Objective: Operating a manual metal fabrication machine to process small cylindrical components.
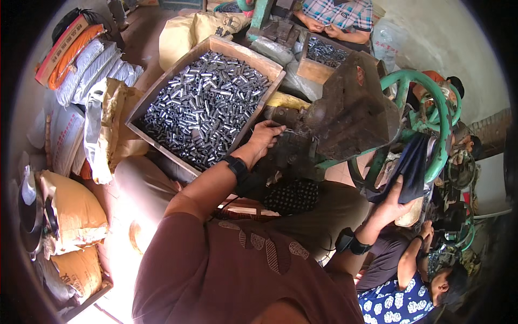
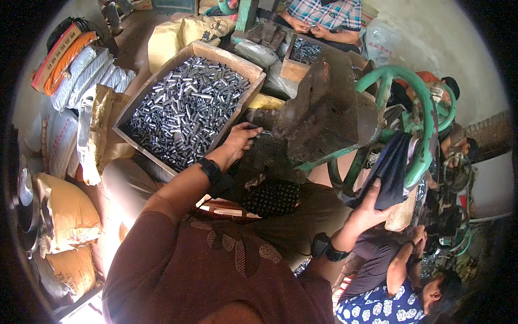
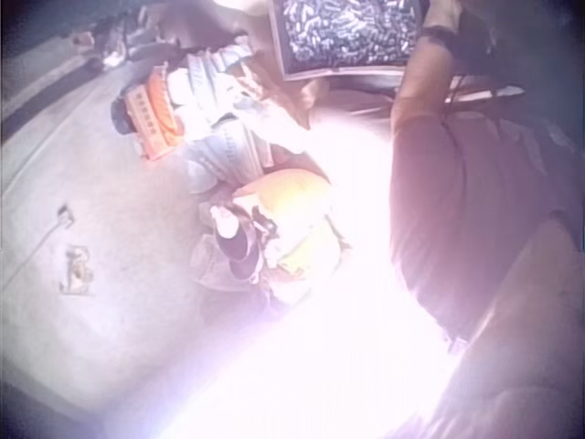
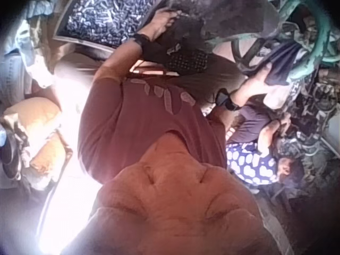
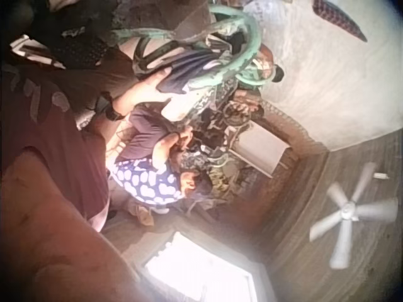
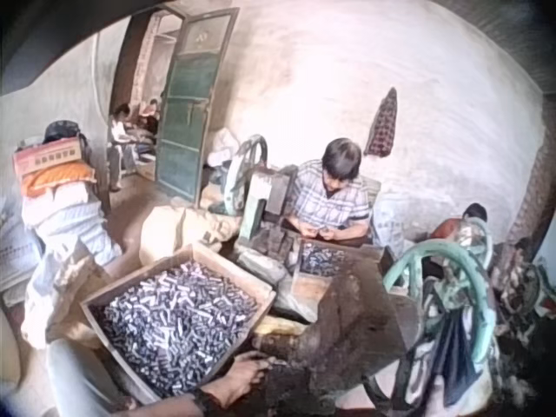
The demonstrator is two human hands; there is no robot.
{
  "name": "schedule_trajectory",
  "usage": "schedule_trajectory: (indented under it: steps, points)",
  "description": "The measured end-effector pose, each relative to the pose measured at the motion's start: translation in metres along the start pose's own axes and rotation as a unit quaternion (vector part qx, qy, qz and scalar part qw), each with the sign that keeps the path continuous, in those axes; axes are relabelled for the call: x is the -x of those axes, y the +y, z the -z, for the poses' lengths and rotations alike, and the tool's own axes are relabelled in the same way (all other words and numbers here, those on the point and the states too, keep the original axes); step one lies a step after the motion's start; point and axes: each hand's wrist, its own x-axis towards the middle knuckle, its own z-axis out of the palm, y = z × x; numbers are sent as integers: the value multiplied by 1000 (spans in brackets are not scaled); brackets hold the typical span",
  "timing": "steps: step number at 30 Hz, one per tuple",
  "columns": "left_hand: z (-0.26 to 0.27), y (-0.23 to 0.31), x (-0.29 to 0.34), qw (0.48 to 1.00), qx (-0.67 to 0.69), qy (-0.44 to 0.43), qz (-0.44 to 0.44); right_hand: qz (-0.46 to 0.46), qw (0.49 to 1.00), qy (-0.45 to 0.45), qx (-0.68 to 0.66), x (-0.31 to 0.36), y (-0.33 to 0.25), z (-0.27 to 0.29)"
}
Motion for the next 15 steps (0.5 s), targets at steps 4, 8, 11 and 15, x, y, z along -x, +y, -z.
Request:
schedule_trajectory:
  steps: [4,8,11,15]
  points:
    - [0,-1,-2,999,-12,-24,-20,36,991,-70,107,-34,-27,4]
    - [3,-2,3,999,-32,-21,-28,-27,980,-182,78,-72,-41,1]
    - [-12,-12,-1,995,-40,-16,-86,-32,981,-156,112,-81,-59,-5]
    - [-23,-21,-6,988,-83,26,-126,-28,987,-119,107,-63,-59,-4]
